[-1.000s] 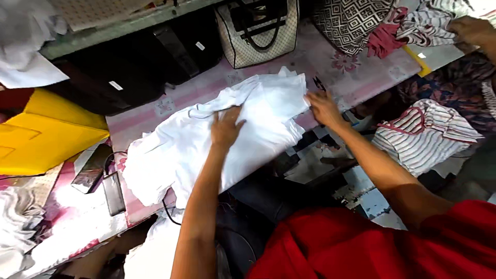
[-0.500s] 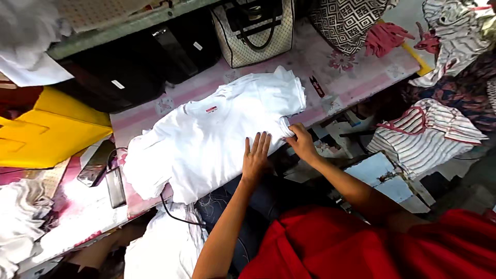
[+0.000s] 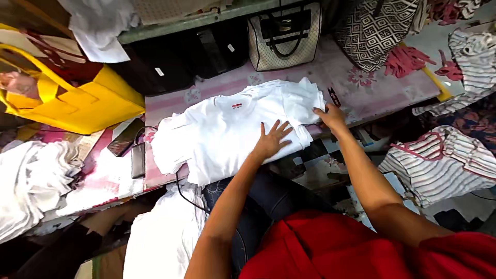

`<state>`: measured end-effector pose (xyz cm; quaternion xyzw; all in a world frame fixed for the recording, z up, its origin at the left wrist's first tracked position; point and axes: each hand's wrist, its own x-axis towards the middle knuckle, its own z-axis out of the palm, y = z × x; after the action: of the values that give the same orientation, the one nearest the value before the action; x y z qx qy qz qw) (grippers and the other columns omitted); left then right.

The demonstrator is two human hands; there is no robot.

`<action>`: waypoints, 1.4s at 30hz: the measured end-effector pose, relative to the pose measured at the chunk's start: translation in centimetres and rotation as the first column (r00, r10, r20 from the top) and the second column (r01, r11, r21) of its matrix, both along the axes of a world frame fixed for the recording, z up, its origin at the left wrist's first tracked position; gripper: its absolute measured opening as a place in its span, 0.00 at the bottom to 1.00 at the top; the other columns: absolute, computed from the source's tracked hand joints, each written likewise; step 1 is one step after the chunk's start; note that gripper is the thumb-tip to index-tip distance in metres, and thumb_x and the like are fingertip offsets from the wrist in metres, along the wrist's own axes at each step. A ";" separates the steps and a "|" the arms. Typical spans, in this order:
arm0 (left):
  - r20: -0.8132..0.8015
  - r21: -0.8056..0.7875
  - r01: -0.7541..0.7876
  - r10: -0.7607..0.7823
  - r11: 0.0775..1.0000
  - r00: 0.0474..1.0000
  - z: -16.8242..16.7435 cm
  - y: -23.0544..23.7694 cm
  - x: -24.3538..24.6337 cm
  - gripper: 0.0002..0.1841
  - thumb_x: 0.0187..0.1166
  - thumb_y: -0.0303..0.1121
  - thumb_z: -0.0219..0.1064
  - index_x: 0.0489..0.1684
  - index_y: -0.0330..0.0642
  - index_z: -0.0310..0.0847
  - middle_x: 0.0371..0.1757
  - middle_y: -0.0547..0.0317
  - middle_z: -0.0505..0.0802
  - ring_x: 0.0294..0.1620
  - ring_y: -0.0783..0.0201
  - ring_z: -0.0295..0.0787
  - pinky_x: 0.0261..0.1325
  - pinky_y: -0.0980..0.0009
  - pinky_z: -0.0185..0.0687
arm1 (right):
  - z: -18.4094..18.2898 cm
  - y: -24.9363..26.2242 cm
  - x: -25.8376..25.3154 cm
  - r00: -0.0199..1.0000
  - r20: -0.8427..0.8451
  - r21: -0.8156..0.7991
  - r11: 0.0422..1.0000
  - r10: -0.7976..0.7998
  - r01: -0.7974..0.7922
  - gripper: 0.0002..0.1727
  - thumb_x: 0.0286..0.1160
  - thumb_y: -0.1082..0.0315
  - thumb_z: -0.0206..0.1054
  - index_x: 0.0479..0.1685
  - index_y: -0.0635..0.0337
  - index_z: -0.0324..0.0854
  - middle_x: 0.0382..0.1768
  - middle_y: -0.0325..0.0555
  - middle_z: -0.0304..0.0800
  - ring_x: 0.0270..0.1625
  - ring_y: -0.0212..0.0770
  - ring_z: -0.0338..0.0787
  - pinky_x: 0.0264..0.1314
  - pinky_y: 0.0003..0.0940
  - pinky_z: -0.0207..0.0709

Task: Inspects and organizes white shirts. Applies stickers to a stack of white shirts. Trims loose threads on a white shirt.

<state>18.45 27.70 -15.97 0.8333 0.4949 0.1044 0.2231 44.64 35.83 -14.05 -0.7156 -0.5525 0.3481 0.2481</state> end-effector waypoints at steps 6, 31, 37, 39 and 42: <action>0.212 0.119 -0.405 0.376 0.906 0.902 2.0 9.4 -10.8 0.34 0.84 0.37 0.66 0.89 0.35 0.62 0.92 0.29 0.58 0.93 0.28 0.48 0.91 0.32 0.42 | 6.9 0.2 -3.8 0.995 0.081 0.318 0.948 -0.050 0.022 0.25 0.86 0.59 0.63 0.68 0.74 0.76 0.61 0.76 0.84 0.67 0.72 0.84 0.70 0.71 0.72; 0.739 -0.644 -0.514 0.633 0.566 -0.229 0.6 -6.2 -7.3 0.18 0.82 0.21 0.60 0.69 0.35 0.66 0.47 0.53 0.92 0.39 0.67 0.91 0.41 0.67 0.89 | -0.4 2.2 -2.5 0.888 -0.360 -0.101 0.958 -0.286 0.267 0.32 0.71 0.62 0.78 0.70 0.74 0.76 0.63 0.68 0.83 0.63 0.58 0.84 0.68 0.57 0.79; 0.715 -0.570 -0.503 0.694 0.650 0.086 1.2 -7.3 -7.3 0.31 0.81 0.23 0.65 0.86 0.42 0.62 0.56 0.48 0.90 0.33 0.67 0.91 0.36 0.71 0.90 | 2.6 1.6 -5.5 0.956 -0.273 0.389 0.896 -0.110 0.214 0.23 0.77 0.65 0.70 0.63 0.75 0.77 0.62 0.68 0.83 0.66 0.56 0.83 0.70 0.52 0.77; 0.720 -0.544 -0.549 0.689 0.635 0.083 0.8 -7.3 -7.1 0.21 0.85 0.22 0.60 0.77 0.39 0.77 0.58 0.51 0.92 0.32 0.71 0.89 0.36 0.72 0.89 | 3.9 -0.7 -7.8 0.993 -0.086 0.618 0.786 0.085 -0.013 0.16 0.82 0.69 0.63 0.54 0.79 0.79 0.62 0.69 0.84 0.69 0.56 0.83 0.73 0.47 0.76; 0.698 -0.559 -0.564 0.712 0.607 0.074 0.4 -6.9 -6.9 0.15 0.86 0.21 0.55 0.60 0.34 0.87 0.57 0.54 0.94 0.34 0.72 0.88 0.38 0.74 0.86 | 3.7 -4.4 -11.3 0.912 0.251 0.740 0.543 0.323 -0.396 0.11 0.82 0.77 0.60 0.51 0.73 0.86 0.63 0.62 0.89 0.76 0.57 0.84 0.88 0.63 0.61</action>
<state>11.55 20.77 -15.57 0.3209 0.6166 0.5731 0.4340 33.33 31.46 -10.33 -0.4222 -0.7922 0.0873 0.4319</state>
